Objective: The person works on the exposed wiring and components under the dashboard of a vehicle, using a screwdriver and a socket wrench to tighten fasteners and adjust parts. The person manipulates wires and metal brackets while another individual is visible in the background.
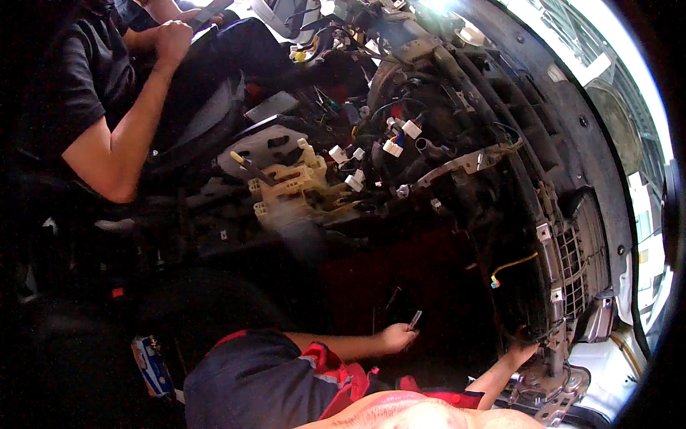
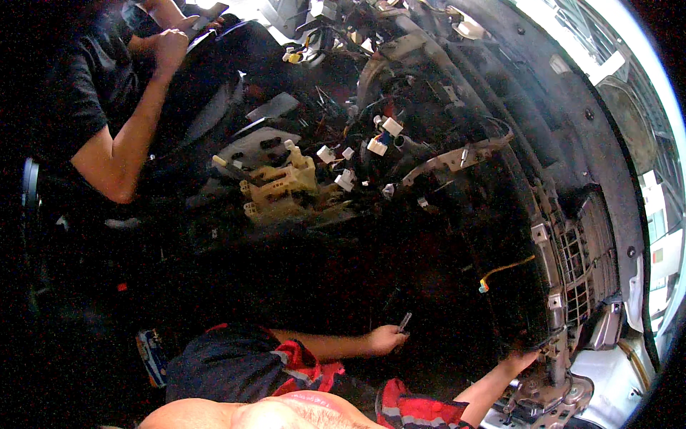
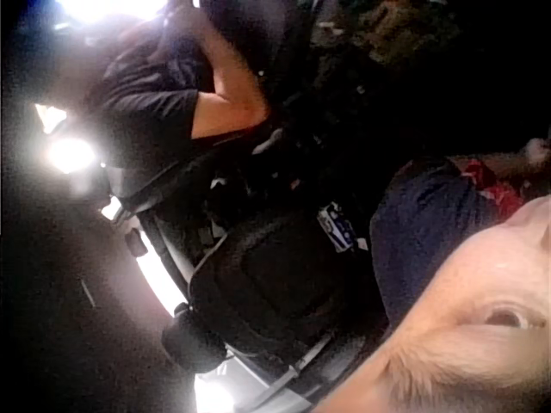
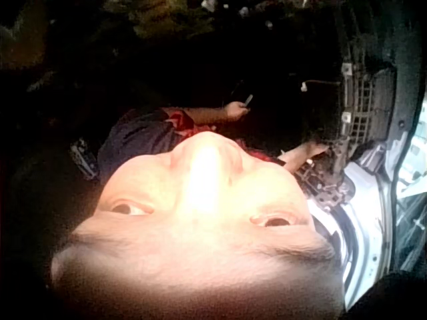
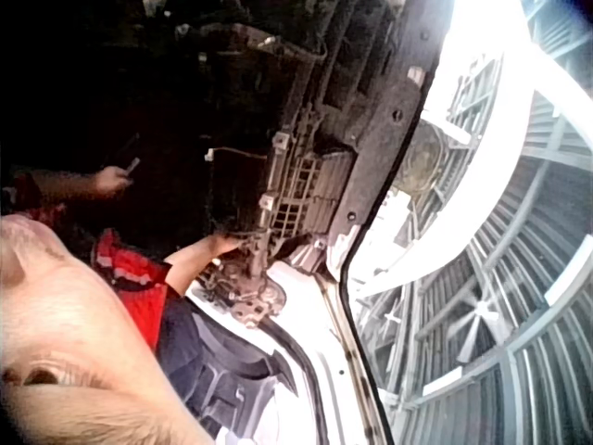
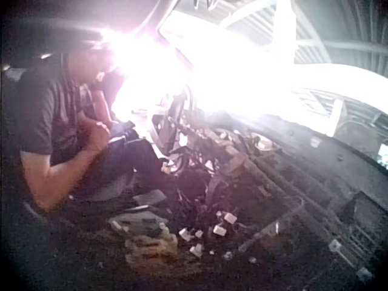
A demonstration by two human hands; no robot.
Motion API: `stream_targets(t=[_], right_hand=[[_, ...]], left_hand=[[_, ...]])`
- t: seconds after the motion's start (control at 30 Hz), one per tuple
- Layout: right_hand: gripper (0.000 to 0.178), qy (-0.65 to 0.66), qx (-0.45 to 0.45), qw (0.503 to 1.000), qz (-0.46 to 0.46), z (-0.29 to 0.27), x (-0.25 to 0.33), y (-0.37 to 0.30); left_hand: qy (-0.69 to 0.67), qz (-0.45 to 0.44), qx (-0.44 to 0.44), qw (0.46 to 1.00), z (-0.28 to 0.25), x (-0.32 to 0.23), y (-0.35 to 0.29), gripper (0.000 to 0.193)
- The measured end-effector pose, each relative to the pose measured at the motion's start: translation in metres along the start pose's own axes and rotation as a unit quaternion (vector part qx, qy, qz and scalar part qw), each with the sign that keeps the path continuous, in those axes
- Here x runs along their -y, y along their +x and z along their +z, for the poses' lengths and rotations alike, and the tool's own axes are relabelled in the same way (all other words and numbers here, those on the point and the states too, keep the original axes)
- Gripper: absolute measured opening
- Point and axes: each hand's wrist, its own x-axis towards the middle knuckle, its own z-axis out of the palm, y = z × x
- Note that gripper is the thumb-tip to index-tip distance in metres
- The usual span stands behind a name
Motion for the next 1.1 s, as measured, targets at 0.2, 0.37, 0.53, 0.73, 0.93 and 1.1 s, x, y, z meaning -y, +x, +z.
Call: stream_targets(t=[0.2,0.37,0.53,0.73,0.93,1.1], right_hand=[[0.051,0.264,-0.055,0.952,0.148,0.002,-0.018,0.003],[0.049,0.266,-0.077,0.955,0.107,0.015,0.03,-0.003],[0.05,0.074,-0.008,0.997,-0.014,0.006,0.01,-0.003],[0.051,0.342,-0.059,0.92,0.182,0.005,-0.017,0.01],[0.053,0.078,0.008,0.996,0.031,0.007,0.023,-0.004],[0.047,0.283,-0.066,0.929,0.228,-0.005,-0.048,0.017]], left_hand=[[0.022,0.014,-0.009,1.0,0.0,-0.009,-0.007,0.028],[0.005,0.007,-0.012,1.0,0.0,0.011,0.01,0.028],[0.027,0.008,-0.017,0.999,0.0,-0.007,-0.005,0.031],[0.033,0.018,-0.012,0.999,-0.001,-0.004,-0.002,0.033],[0.055,0.02,-0.014,0.998,-0.002,0.002,0.002,0.033],[0.018,0.021,-0.004,1.0,0.002,0.01,0.01,0.031]])
